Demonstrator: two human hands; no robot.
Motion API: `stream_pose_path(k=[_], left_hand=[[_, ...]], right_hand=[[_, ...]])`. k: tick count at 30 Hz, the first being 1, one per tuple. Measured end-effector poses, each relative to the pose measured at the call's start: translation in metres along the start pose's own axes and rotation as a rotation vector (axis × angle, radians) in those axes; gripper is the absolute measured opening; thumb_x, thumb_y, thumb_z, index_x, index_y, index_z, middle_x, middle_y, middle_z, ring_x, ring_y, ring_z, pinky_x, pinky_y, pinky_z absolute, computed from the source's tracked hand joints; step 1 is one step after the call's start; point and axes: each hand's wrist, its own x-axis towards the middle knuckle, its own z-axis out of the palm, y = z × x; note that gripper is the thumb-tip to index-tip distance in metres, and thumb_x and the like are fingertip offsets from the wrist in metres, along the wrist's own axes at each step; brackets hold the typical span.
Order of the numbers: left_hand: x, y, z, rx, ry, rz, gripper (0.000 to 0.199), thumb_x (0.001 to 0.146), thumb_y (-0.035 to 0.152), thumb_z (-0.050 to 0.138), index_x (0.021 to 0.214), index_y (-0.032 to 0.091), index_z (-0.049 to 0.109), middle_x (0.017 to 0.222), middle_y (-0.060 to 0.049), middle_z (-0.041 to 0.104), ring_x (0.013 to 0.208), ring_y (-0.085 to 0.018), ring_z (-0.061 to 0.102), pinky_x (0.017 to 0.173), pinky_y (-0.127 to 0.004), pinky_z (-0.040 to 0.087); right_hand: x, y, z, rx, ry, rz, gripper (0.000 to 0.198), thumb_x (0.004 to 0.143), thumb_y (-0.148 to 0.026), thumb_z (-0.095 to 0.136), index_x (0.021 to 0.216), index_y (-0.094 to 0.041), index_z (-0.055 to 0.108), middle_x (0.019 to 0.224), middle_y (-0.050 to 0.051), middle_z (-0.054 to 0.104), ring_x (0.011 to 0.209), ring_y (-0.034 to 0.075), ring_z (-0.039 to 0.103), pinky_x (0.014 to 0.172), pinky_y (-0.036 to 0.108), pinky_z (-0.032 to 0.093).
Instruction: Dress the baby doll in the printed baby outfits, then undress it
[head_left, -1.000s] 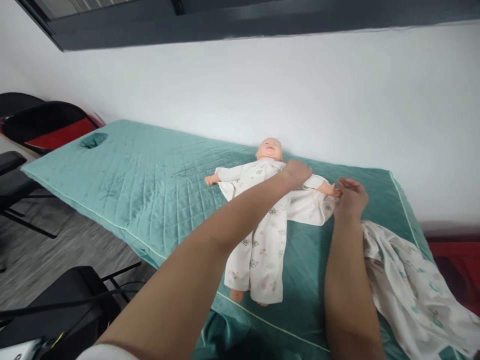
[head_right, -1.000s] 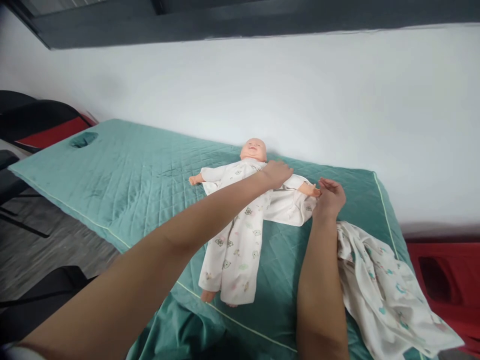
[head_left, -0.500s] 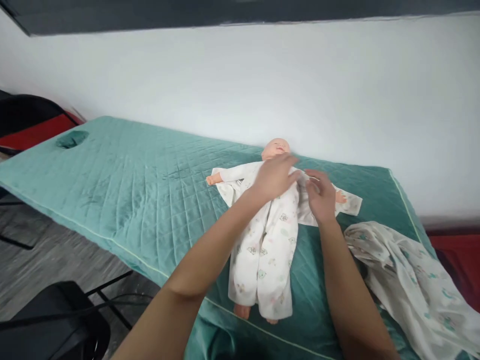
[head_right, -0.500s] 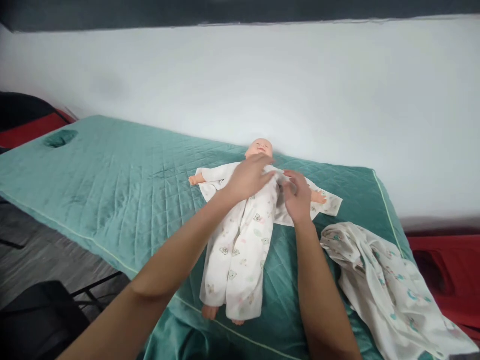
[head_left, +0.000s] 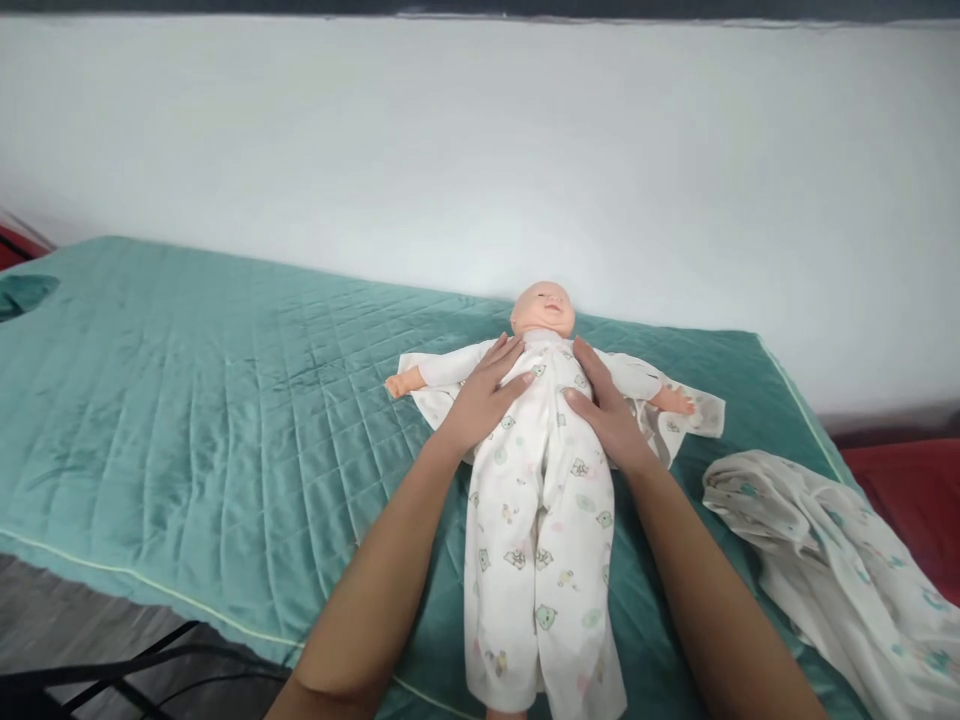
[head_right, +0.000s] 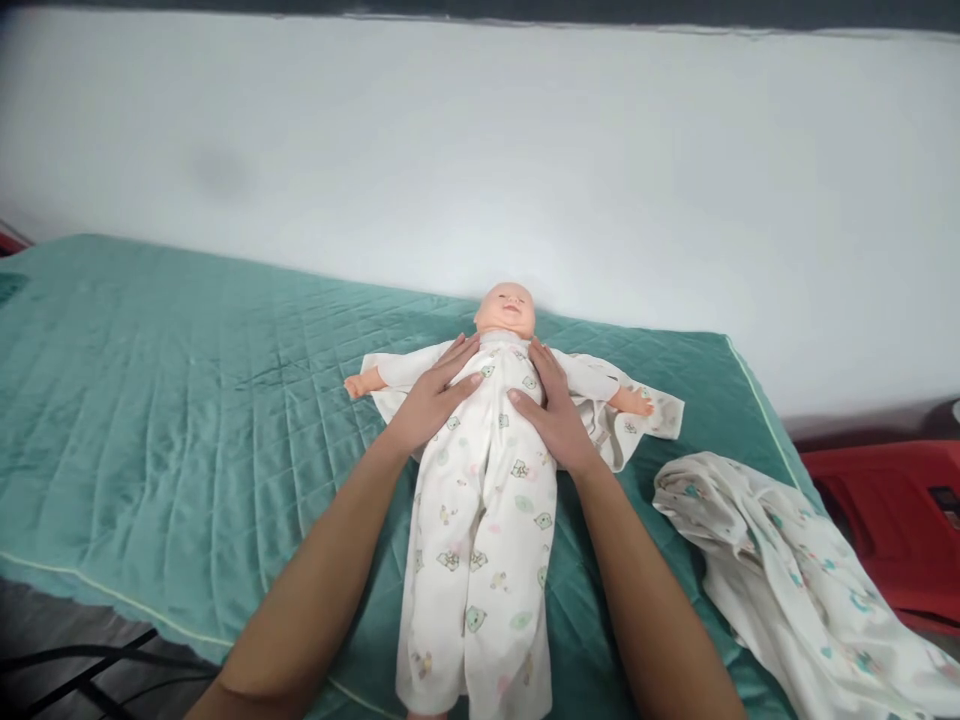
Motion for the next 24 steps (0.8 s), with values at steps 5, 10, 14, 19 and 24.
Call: stream_pose_path(k=[5, 10, 14, 19, 24], left_hand=[[-0.006, -0.005, 0.01, 0.199, 0.233, 0.278, 0.041, 0.104, 0.034, 0.038, 0.132, 0.018, 0.063, 0.144, -0.01, 0.061, 0.139, -0.021, 0.053, 0.12, -0.045, 0.042], [-0.018, -0.005, 0.016, 0.383, 0.442, 0.527, 0.034, 0.104, 0.031, 0.037, 0.113, 0.018, 0.067, 0.122, -0.011, 0.073, 0.118, -0.019, 0.067, 0.102, -0.038, 0.054], [-0.021, -0.011, 0.019, 0.404, 0.496, 0.6, 0.034, 0.104, 0.036, 0.036, 0.102, 0.018, 0.065, 0.099, -0.011, 0.075, 0.099, -0.019, 0.07, 0.087, -0.034, 0.055], [-0.021, -0.016, 0.02, 0.406, 0.555, 0.616, 0.038, 0.105, 0.041, 0.032, 0.093, 0.018, 0.06, 0.085, -0.01, 0.07, 0.085, -0.019, 0.066, 0.077, -0.033, 0.051], [-0.023, -0.01, 0.018, 0.365, 0.618, 0.614, 0.035, 0.105, 0.035, 0.032, 0.091, 0.019, 0.059, 0.086, -0.008, 0.069, 0.083, -0.018, 0.064, 0.076, -0.032, 0.051]], right_hand=[[0.0, 0.003, -0.002, -0.083, -0.038, -0.082, 0.072, 0.09, -0.053, 0.065, 0.154, -0.035, 0.039, 0.168, 0.002, 0.027, 0.157, 0.024, 0.015, 0.129, 0.052, 0.01], [-0.002, -0.008, -0.002, -0.162, -0.024, -0.213, 0.055, 0.091, -0.043, 0.066, 0.143, -0.034, 0.05, 0.164, 0.003, 0.036, 0.156, 0.025, 0.021, 0.127, 0.055, 0.016], [-0.001, -0.019, -0.003, -0.238, 0.034, -0.342, 0.027, 0.09, -0.034, 0.066, 0.116, -0.031, 0.061, 0.157, 0.004, 0.045, 0.153, 0.028, 0.027, 0.124, 0.056, 0.02], [-0.005, -0.025, -0.004, -0.321, 0.12, -0.466, 0.006, 0.088, -0.026, 0.065, 0.092, -0.027, 0.061, 0.136, 0.008, 0.059, 0.132, 0.03, 0.047, 0.112, 0.054, 0.034], [-0.018, -0.036, 0.0, -0.277, 0.252, -0.519, 0.014, 0.086, -0.028, 0.065, 0.076, -0.025, 0.057, 0.094, 0.006, 0.064, 0.095, 0.025, 0.057, 0.089, 0.046, 0.045]])
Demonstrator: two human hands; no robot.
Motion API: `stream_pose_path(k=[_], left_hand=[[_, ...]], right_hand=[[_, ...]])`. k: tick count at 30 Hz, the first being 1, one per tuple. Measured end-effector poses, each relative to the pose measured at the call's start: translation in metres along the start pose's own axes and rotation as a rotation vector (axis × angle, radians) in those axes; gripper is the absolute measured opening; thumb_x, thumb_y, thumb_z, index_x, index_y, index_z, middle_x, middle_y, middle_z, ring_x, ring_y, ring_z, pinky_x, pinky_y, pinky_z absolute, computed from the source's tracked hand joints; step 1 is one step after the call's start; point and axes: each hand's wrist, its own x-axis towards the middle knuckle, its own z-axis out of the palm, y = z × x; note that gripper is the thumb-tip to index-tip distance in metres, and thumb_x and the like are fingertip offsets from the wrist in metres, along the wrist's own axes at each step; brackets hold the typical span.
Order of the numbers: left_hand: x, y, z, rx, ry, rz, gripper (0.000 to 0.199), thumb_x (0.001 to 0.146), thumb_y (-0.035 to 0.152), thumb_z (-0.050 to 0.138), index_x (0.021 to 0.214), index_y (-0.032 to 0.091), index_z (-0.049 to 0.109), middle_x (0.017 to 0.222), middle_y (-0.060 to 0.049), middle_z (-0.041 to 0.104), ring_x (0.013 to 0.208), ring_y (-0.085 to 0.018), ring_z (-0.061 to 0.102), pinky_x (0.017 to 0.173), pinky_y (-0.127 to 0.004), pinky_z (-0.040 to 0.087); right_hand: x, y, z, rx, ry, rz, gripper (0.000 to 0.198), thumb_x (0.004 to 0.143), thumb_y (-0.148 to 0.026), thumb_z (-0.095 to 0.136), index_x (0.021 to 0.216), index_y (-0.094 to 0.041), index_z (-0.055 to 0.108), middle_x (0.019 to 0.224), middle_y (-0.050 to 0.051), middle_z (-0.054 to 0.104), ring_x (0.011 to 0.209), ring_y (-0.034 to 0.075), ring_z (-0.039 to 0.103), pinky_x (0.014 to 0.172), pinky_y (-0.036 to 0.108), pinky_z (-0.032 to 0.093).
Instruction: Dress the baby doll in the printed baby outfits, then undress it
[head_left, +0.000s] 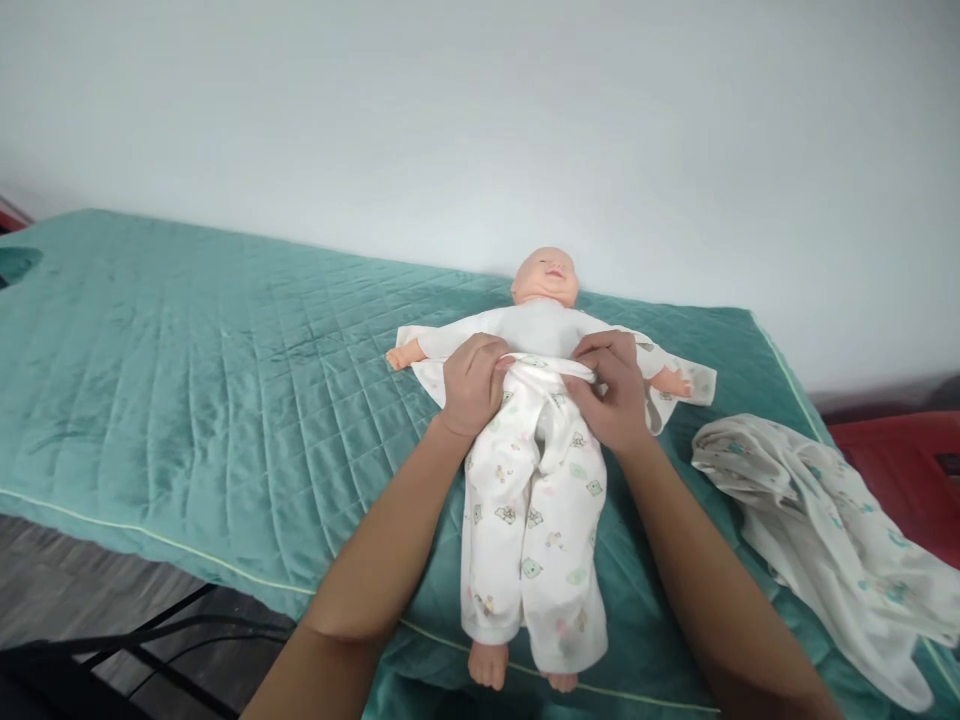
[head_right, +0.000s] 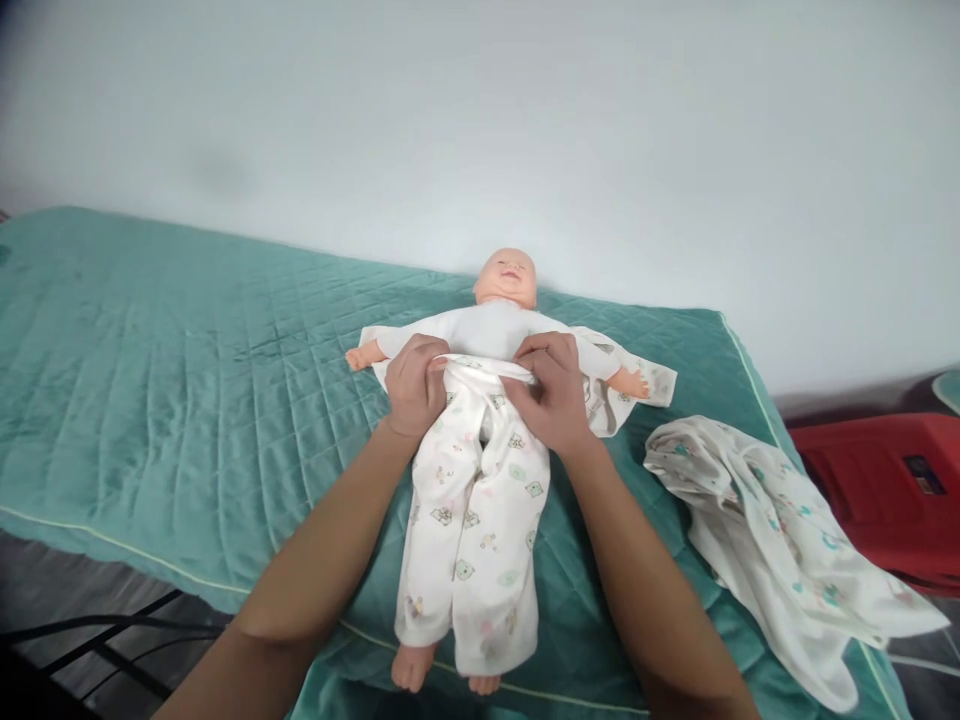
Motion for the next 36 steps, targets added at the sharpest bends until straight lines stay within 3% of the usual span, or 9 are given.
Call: stream_pose_path(k=[6, 10, 14, 23, 29, 33, 36], left_hand=[[0.0, 0.005, 0.004, 0.016, -0.052, 0.001, 0.038, 0.106, 0.037, 0.03, 0.087, 0.02, 0.059, 0.077, -0.006, 0.067, 0.072, -0.017, 0.061, 0.07, -0.031, 0.048], [-0.003, 0.003, 0.008, 0.018, -0.077, -0.107, 0.046, 0.106, 0.044, 0.026, 0.091, 0.019, 0.062, 0.079, -0.007, 0.068, 0.073, -0.018, 0.064, 0.071, -0.03, 0.048], [0.0, -0.003, 0.015, 0.04, -0.116, -0.155, 0.052, 0.105, 0.05, 0.024, 0.095, 0.019, 0.064, 0.082, -0.007, 0.07, 0.076, -0.018, 0.066, 0.074, -0.03, 0.049], [0.016, -0.01, 0.024, -0.022, -0.213, -0.278, 0.052, 0.105, 0.052, 0.023, 0.097, 0.021, 0.064, 0.094, -0.006, 0.07, 0.094, -0.018, 0.064, 0.087, -0.031, 0.048], [0.004, 0.005, 0.011, -0.003, -0.236, -0.234, 0.049, 0.104, 0.051, 0.033, 0.078, 0.021, 0.062, 0.074, -0.004, 0.066, 0.077, -0.018, 0.06, 0.078, -0.032, 0.046], [-0.014, 0.019, -0.005, 0.025, -0.239, -0.321, 0.051, 0.102, 0.052, 0.036, 0.067, 0.021, 0.057, 0.064, -0.002, 0.06, 0.066, -0.016, 0.056, 0.068, -0.03, 0.043], [-0.027, 0.028, -0.018, 0.007, -0.277, -0.414, 0.045, 0.101, 0.051, 0.042, 0.073, 0.02, 0.061, 0.066, 0.0, 0.062, 0.064, -0.014, 0.055, 0.064, -0.028, 0.041]], right_hand=[[-0.005, -0.007, 0.005, 0.188, 0.098, 0.185, 0.042, 0.096, -0.044, 0.056, 0.061, -0.023, 0.045, 0.074, 0.002, 0.058, 0.068, 0.017, 0.051, 0.066, 0.035, 0.041], [-0.006, -0.003, 0.01, 0.072, 0.098, 0.184, 0.053, 0.099, -0.051, 0.05, 0.058, -0.023, 0.032, 0.056, -0.003, 0.039, 0.057, 0.014, 0.039, 0.062, 0.034, 0.034], [0.004, 0.005, 0.011, -0.045, 0.095, 0.167, 0.056, 0.1, -0.053, 0.046, 0.058, -0.023, 0.024, 0.053, -0.004, 0.028, 0.055, 0.014, 0.031, 0.06, 0.034, 0.029], [0.021, 0.024, 0.017, -0.179, 0.04, 0.159, 0.06, 0.099, -0.067, 0.033, 0.06, -0.023, 0.022, 0.053, -0.004, 0.027, 0.055, 0.014, 0.03, 0.065, 0.033, 0.03], [0.008, 0.023, 0.012, -0.281, -0.026, 0.161, 0.055, 0.102, -0.058, 0.035, 0.059, -0.025, 0.024, 0.053, -0.004, 0.03, 0.057, 0.016, 0.036, 0.065, 0.034, 0.029], [0.004, 0.027, 0.013, -0.281, -0.044, 0.13, 0.052, 0.102, -0.054, 0.039, 0.06, -0.026, 0.025, 0.054, -0.003, 0.032, 0.058, 0.018, 0.039, 0.067, 0.035, 0.029], [0.003, 0.03, 0.015, -0.307, -0.045, 0.082, 0.049, 0.102, -0.048, 0.041, 0.061, -0.026, 0.028, 0.056, -0.003, 0.037, 0.059, 0.018, 0.041, 0.069, 0.036, 0.029]])
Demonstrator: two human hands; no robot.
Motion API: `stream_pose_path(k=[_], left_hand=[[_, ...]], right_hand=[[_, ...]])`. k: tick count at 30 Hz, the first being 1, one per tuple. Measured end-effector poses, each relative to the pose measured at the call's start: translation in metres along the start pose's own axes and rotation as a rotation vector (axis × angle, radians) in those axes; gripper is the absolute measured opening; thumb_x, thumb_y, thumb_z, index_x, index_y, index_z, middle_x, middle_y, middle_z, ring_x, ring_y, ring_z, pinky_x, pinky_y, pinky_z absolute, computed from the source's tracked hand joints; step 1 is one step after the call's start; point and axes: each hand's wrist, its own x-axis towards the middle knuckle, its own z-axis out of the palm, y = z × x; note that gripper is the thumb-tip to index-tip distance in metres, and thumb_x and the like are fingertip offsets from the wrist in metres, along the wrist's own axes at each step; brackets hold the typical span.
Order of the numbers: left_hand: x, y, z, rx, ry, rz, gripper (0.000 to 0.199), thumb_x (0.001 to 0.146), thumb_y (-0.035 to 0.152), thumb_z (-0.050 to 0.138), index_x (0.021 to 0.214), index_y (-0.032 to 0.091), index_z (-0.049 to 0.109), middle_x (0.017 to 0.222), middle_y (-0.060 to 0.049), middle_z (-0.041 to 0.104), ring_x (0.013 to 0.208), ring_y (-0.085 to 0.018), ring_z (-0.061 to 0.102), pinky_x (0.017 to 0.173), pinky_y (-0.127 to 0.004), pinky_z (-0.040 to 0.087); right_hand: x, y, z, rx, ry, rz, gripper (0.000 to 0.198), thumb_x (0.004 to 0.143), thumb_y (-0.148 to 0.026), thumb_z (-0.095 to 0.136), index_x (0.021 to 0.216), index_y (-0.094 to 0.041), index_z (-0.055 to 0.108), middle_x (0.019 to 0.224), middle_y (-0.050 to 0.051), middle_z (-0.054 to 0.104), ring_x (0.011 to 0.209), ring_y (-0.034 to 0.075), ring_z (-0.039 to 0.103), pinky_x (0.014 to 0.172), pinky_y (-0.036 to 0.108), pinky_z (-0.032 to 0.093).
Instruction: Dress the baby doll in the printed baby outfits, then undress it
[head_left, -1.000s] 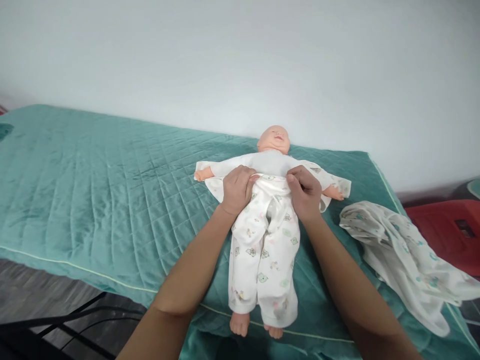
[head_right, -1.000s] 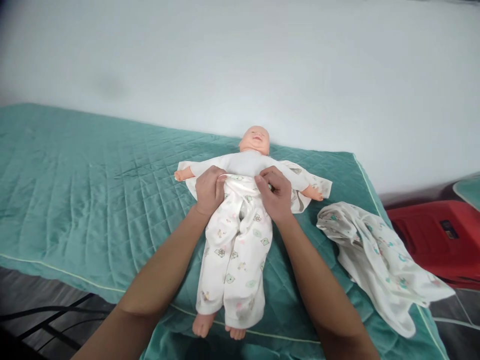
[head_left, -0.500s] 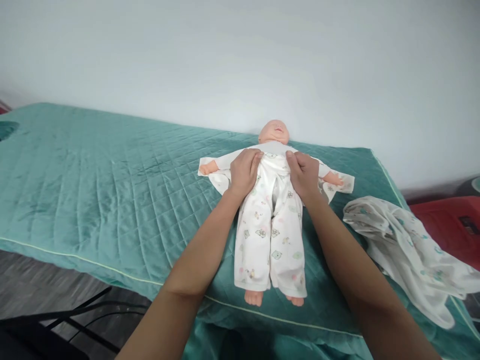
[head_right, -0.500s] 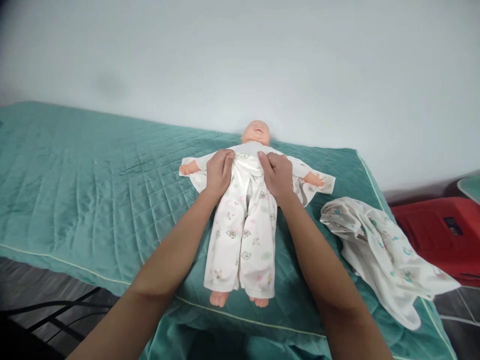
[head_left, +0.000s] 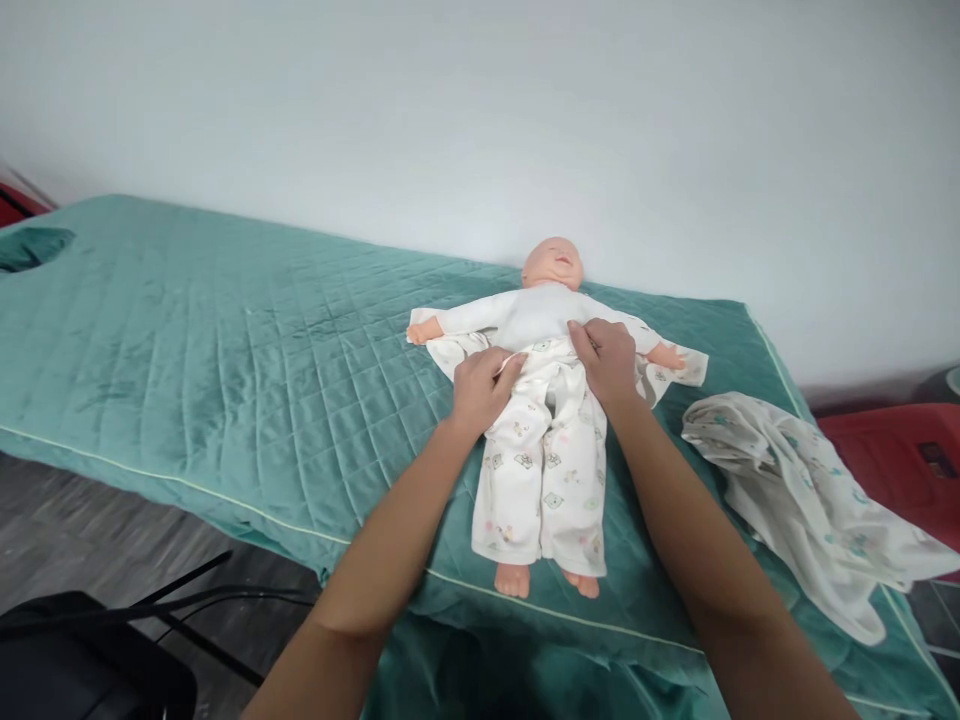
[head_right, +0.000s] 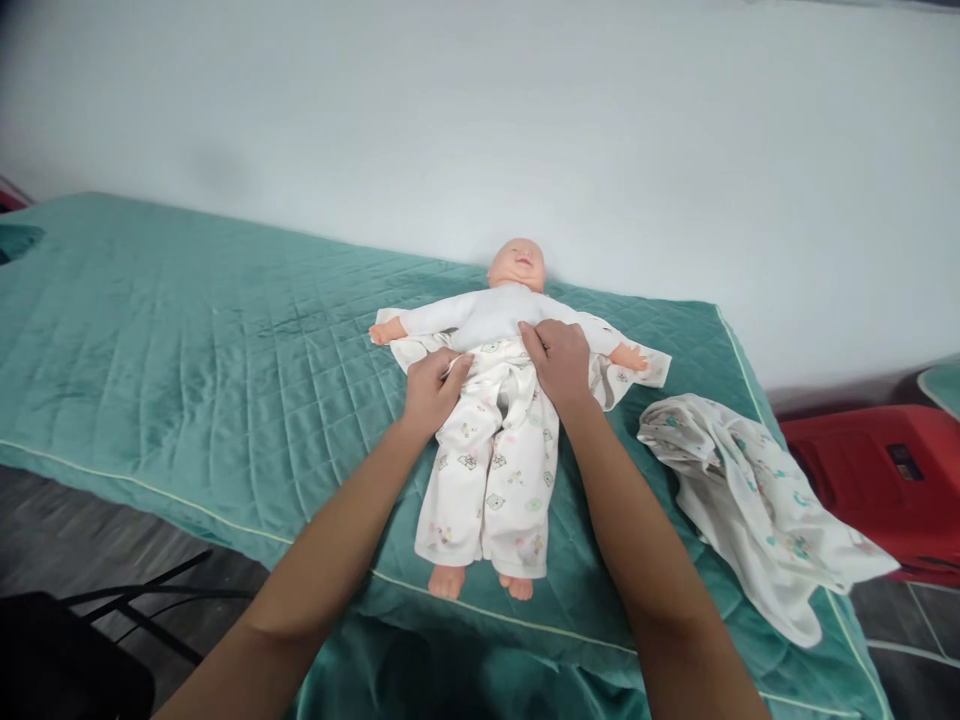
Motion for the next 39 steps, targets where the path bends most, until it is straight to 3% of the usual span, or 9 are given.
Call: stream_pose_path(k=[5, 10, 16, 21, 26, 29, 33, 35, 39], left_hand=[[-0.01, -0.001, -0.001, 0.059, -0.04, -0.08, 0.034, 0.088, 0.054, 0.064, 0.083, 0.021, 0.065, 0.074, 0.0, 0.066, 0.072, -0.016, 0.059, 0.068, -0.029, 0.044], [-0.009, -0.004, 0.006, 0.108, 0.023, -0.012, 0.033, 0.089, 0.054, 0.065, 0.086, 0.021, 0.067, 0.079, -0.002, 0.069, 0.08, -0.018, 0.062, 0.078, -0.031, 0.046], [-0.007, -0.01, 0.005, 0.108, 0.031, -0.022, 0.029, 0.09, 0.047, 0.066, 0.081, 0.02, 0.07, 0.077, -0.004, 0.069, 0.079, -0.02, 0.062, 0.081, -0.032, 0.043], [-0.005, -0.006, 0.001, -0.033, -0.037, -0.143, 0.025, 0.087, 0.041, 0.069, 0.076, 0.02, 0.068, 0.076, -0.002, 0.067, 0.078, -0.019, 0.058, 0.079, -0.031, 0.042], [-0.002, 0.001, -0.005, -0.351, -0.066, -0.386, 0.036, 0.083, 0.048, 0.069, 0.067, 0.018, 0.06, 0.064, 0.004, 0.054, 0.065, -0.012, 0.048, 0.064, -0.025, 0.038], [0.0, -0.002, -0.01, -0.507, -0.143, -0.46, 0.035, 0.08, 0.048, 0.072, 0.068, 0.017, 0.059, 0.066, 0.004, 0.052, 0.065, -0.011, 0.046, 0.061, -0.024, 0.035], [0.002, -0.015, -0.024, -0.676, -0.275, -0.494, 0.022, 0.079, 0.04, 0.071, 0.083, 0.018, 0.067, 0.074, 0.002, 0.059, 0.069, -0.013, 0.052, 0.063, -0.024, 0.038], [0.003, -0.021, -0.031, -0.724, -0.356, -0.457, 0.018, 0.078, 0.03, 0.068, 0.092, 0.019, 0.07, 0.083, 0.0, 0.064, 0.078, -0.014, 0.057, 0.07, -0.025, 0.042], [0.004, -0.025, -0.039, -0.777, -0.534, -0.4, 0.04, 0.069, 0.014, 0.067, 0.109, 0.02, 0.067, 0.102, -0.001, 0.068, 0.095, -0.018, 0.061, 0.082, -0.027, 0.046]], right_hand=[[-0.009, 0.0, -0.006, -0.105, 0.017, -0.016, 0.044, 0.101, -0.04, 0.045, 0.061, -0.025, 0.034, 0.058, -0.001, 0.043, 0.063, 0.019, 0.044, 0.071, 0.036, 0.03], [-0.026, -0.009, -0.023, -0.121, -0.006, 0.005, 0.045, 0.102, -0.041, 0.042, 0.061, -0.024, 0.032, 0.056, -0.002, 0.042, 0.06, 0.017, 0.041, 0.07, 0.035, 0.029], [-0.04, -0.016, -0.046, -0.191, -0.178, 0.104, 0.048, 0.103, -0.048, 0.036, 0.062, -0.024, 0.038, 0.059, 0.001, 0.049, 0.065, 0.019, 0.048, 0.073, 0.035, 0.032], [-0.054, 0.001, -0.057, -0.026, -0.383, 0.197, 0.045, 0.099, -0.057, 0.043, 0.07, -0.023, 0.05, 0.069, 0.002, 0.057, 0.076, 0.022, 0.057, 0.076, 0.034, 0.037], [-0.062, 0.018, -0.058, 0.108, -0.455, 0.204, 0.039, 0.093, -0.06, 0.051, 0.091, -0.022, 0.058, 0.097, 0.008, 0.065, 0.096, 0.027, 0.06, 0.088, 0.04, 0.043], [-0.065, 0.024, -0.061, 0.218, -0.526, 0.244, 0.04, 0.088, -0.06, 0.058, 0.103, -0.022, 0.059, 0.114, 0.01, 0.063, 0.111, 0.03, 0.058, 0.1, 0.046, 0.041], [-0.07, 0.026, -0.065, 0.317, -0.614, 0.296, 0.066, 0.073, -0.06, 0.075, 0.124, -0.026, 0.052, 0.137, 0.011, 0.052, 0.131, 0.033, 0.047, 0.113, 0.051, 0.034], [-0.071, 0.024, -0.065, 0.33, -0.618, 0.305, 0.072, 0.068, -0.06, 0.08, 0.125, -0.026, 0.051, 0.138, 0.011, 0.049, 0.133, 0.034, 0.045, 0.114, 0.051, 0.034], [-0.071, 0.017, -0.06, 0.296, -0.497, 0.289, 0.064, 0.067, -0.06, 0.082, 0.113, -0.024, 0.055, 0.124, 0.01, 0.052, 0.122, 0.032, 0.051, 0.109, 0.049, 0.04]])
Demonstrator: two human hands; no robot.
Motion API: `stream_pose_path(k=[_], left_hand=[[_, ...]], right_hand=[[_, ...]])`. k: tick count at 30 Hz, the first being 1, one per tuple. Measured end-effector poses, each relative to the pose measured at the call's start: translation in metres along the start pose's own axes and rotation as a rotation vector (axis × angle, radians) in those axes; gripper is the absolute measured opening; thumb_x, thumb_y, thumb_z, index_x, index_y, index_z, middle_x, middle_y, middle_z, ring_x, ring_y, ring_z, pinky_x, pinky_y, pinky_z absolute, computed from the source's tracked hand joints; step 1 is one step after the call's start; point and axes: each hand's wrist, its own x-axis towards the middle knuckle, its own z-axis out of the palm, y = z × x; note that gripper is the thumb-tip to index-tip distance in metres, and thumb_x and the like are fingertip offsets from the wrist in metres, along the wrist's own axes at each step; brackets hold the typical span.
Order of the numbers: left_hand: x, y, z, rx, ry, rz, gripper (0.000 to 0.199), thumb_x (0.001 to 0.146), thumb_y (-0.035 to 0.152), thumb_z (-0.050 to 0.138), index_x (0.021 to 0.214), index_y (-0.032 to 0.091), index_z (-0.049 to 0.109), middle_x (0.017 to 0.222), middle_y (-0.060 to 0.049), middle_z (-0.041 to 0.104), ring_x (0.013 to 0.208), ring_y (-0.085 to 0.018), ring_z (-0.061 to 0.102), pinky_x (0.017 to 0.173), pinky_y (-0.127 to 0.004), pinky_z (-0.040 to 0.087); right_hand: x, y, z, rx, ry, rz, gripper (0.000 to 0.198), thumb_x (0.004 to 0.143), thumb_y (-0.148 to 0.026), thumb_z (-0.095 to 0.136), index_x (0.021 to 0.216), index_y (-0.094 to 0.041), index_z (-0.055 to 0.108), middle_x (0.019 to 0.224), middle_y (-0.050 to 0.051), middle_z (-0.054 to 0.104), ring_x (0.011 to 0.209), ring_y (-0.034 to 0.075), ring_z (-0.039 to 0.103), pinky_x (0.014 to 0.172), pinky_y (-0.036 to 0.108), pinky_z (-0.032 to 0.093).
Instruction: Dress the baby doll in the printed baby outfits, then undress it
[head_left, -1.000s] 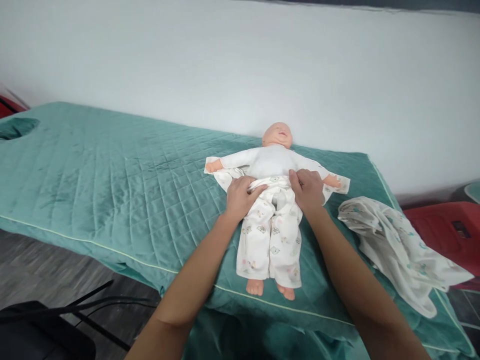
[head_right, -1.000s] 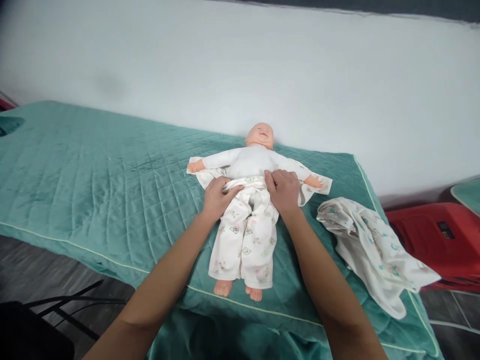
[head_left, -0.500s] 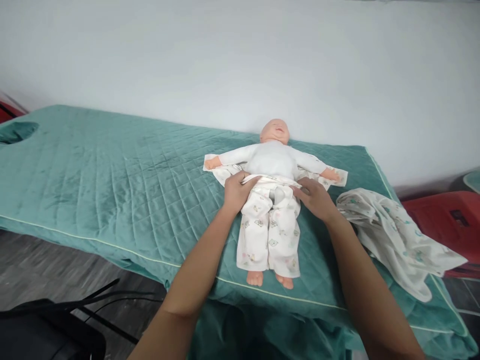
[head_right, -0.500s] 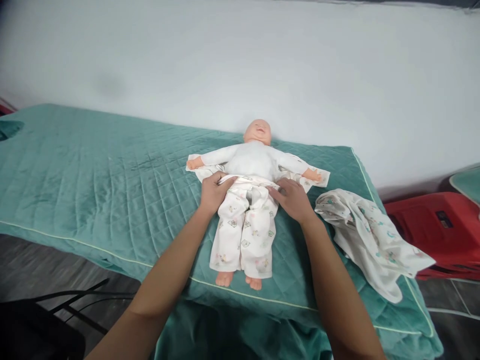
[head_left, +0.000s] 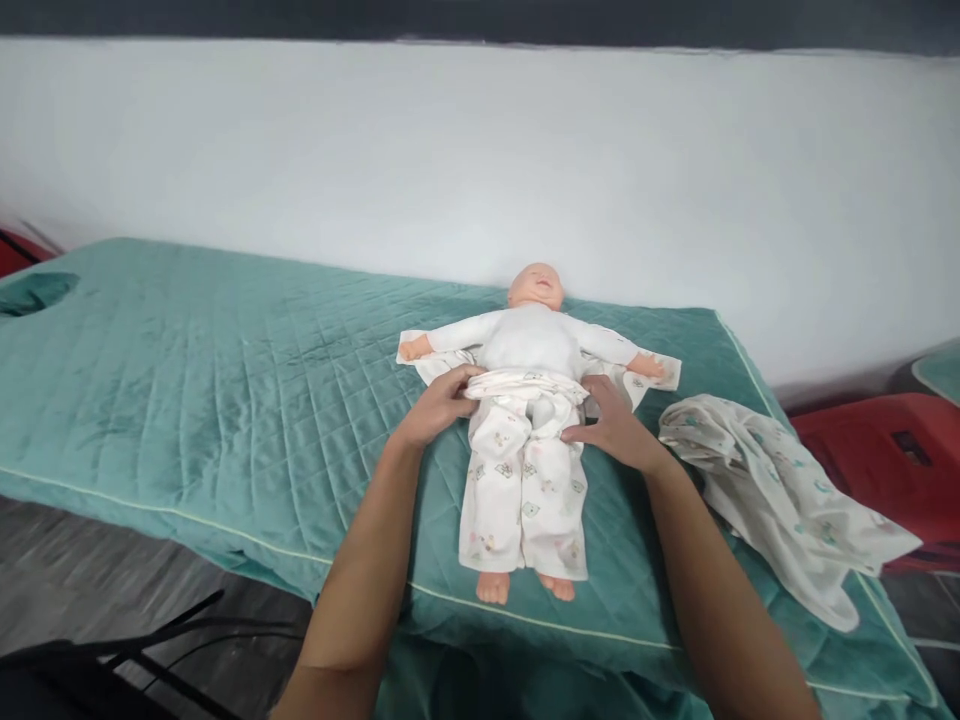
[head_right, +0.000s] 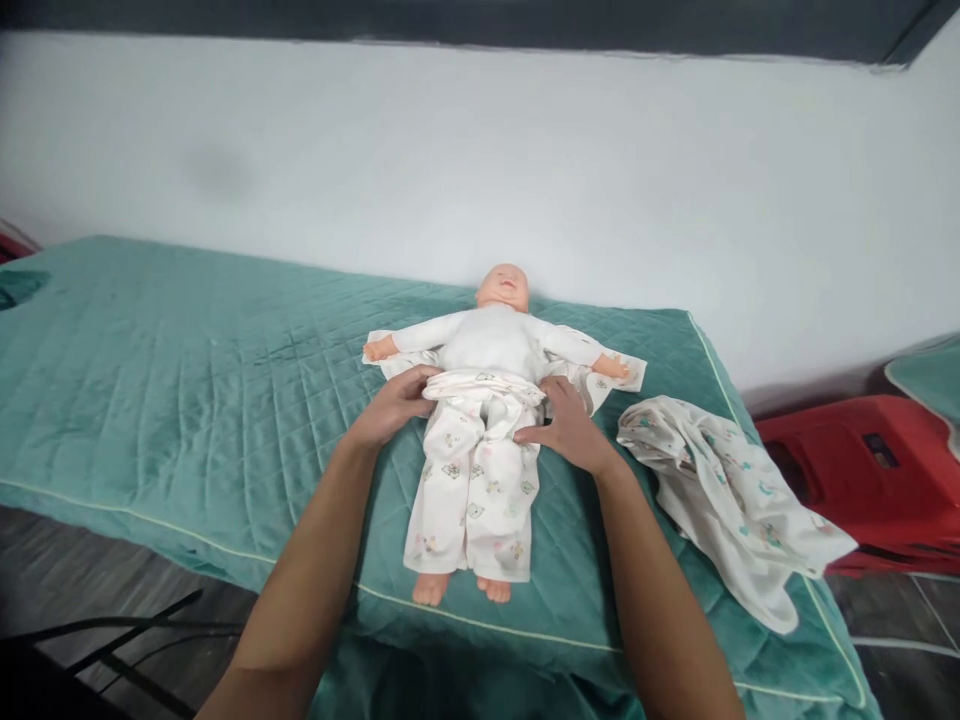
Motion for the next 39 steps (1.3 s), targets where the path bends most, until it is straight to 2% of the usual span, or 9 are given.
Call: stream_pose_path(k=[3, 7, 13, 17, 21, 26, 30, 34, 39], left_hand=[[0.0, 0.0, 0.0, 0.023, -0.034, 0.009, 0.047, 0.069, 0.015, 0.071, 0.116, 0.021, 0.064, 0.114, -0.004, 0.068, 0.107, -0.022, 0.061, 0.091, -0.031, 0.047], [0.003, -0.005, 0.0, 0.051, -0.006, 0.018, 0.045, 0.071, 0.02, 0.074, 0.115, 0.021, 0.064, 0.113, -0.003, 0.067, 0.107, -0.022, 0.062, 0.092, -0.032, 0.048], [0.004, -0.008, 0.004, 0.082, 0.097, 0.01, 0.039, 0.067, 0.017, 0.07, 0.106, 0.02, 0.065, 0.098, 0.001, 0.066, 0.09, -0.016, 0.061, 0.077, -0.026, 0.048], [0.004, -0.01, 0.008, 0.11, 0.198, 0.012, 0.035, 0.067, 0.018, 0.067, 0.102, 0.02, 0.065, 0.09, 0.001, 0.065, 0.08, -0.015, 0.058, 0.068, -0.024, 0.045], [0.009, -0.015, 0.012, 0.142, 0.296, 0.089, 0.03, 0.07, 0.019, 0.064, 0.1, 0.02, 0.067, 0.093, 0.0, 0.067, 0.086, -0.016, 0.059, 0.076, -0.026, 0.047], [0.02, -0.017, 0.016, 0.194, 0.403, 0.182, 0.027, 0.073, 0.018, 0.059, 0.099, 0.02, 0.068, 0.099, -0.001, 0.068, 0.095, -0.017, 0.06, 0.088, -0.029, 0.046], [0.022, -0.011, 0.02, 0.261, 0.412, 0.18, 0.028, 0.072, 0.016, 0.054, 0.097, 0.02, 0.066, 0.098, -0.001, 0.066, 0.094, -0.018, 0.059, 0.09, -0.03, 0.045], [0.004, -0.009, 0.027, 0.308, 0.422, 0.165, 0.025, 0.068, 0.012, 0.051, 0.089, 0.02, 0.062, 0.093, -0.001, 0.064, 0.09, -0.018, 0.058, 0.086, -0.03, 0.044], [-0.031, -0.018, 0.036, 0.301, 0.381, 0.163, 0.021, 0.071, 0.012, 0.052, 0.088, 0.021, 0.06, 0.088, 0.0, 0.061, 0.083, -0.018, 0.055, 0.08, -0.03, 0.042]], right_hand=[[0.003, -0.006, 0.005, -0.026, 0.052, -0.029, 0.06, 0.065, -0.059, 0.085, 0.102, -0.022, 0.057, 0.115, 0.009, 0.054, 0.113, 0.031, 0.054, 0.102, 0.047, 0.043], [0.006, -0.012, 0.007, -0.045, 0.098, -0.032, 0.052, 0.066, -0.059, 0.084, 0.088, -0.022, 0.055, 0.103, 0.007, 0.057, 0.1, 0.028, 0.056, 0.091, 0.043, 0.045], [0.005, -0.017, 0.011, -0.096, 0.154, -0.052, 0.035, 0.081, -0.046, 0.073, 0.07, -0.023, 0.049, 0.08, 0.001, 0.057, 0.084, 0.023, 0.054, 0.076, 0.037, 0.039], [0.004, -0.019, 0.015, -0.109, 0.224, -0.033, 0.023, 0.078, -0.031, 0.069, 0.07, -0.023, 0.049, 0.074, 0.0, 0.055, 0.08, 0.022, 0.054, 0.076, 0.036, 0.037], [0.005, -0.022, 0.021, -0.117, 0.308, -0.081, 0.012, 0.077, -0.024, 0.06, 0.072, -0.024, 0.05, 0.077, 0.001, 0.059, 0.082, 0.023, 0.055, 0.079, 0.039, 0.039], [0.011, -0.026, 0.028, -0.131, 0.389, -0.086, 0.012, 0.082, -0.028, 0.057, 0.073, -0.026, 0.05, 0.081, 0.003, 0.062, 0.087, 0.024, 0.057, 0.084, 0.041, 0.043], [0.013, -0.025, 0.028, -0.046, 0.361, -0.048, 0.009, 0.082, -0.03, 0.056, 0.076, -0.026, 0.051, 0.084, 0.002, 0.061, 0.087, 0.023, 0.058, 0.084, 0.039, 0.046], [0.01, -0.021, 0.026, -0.01, 0.319, 0.022, 0.007, 0.079, -0.031, 0.057, 0.079, -0.025, 0.055, 0.086, 0.002, 0.062, 0.087, 0.023, 0.059, 0.084, 0.037, 0.046], [0.009, -0.018, 0.023, -0.062, 0.314, 0.006, 0.009, 0.079, -0.032, 0.057, 0.082, -0.023, 0.06, 0.086, 0.003, 0.065, 0.088, 0.024, 0.06, 0.084, 0.038, 0.045]])
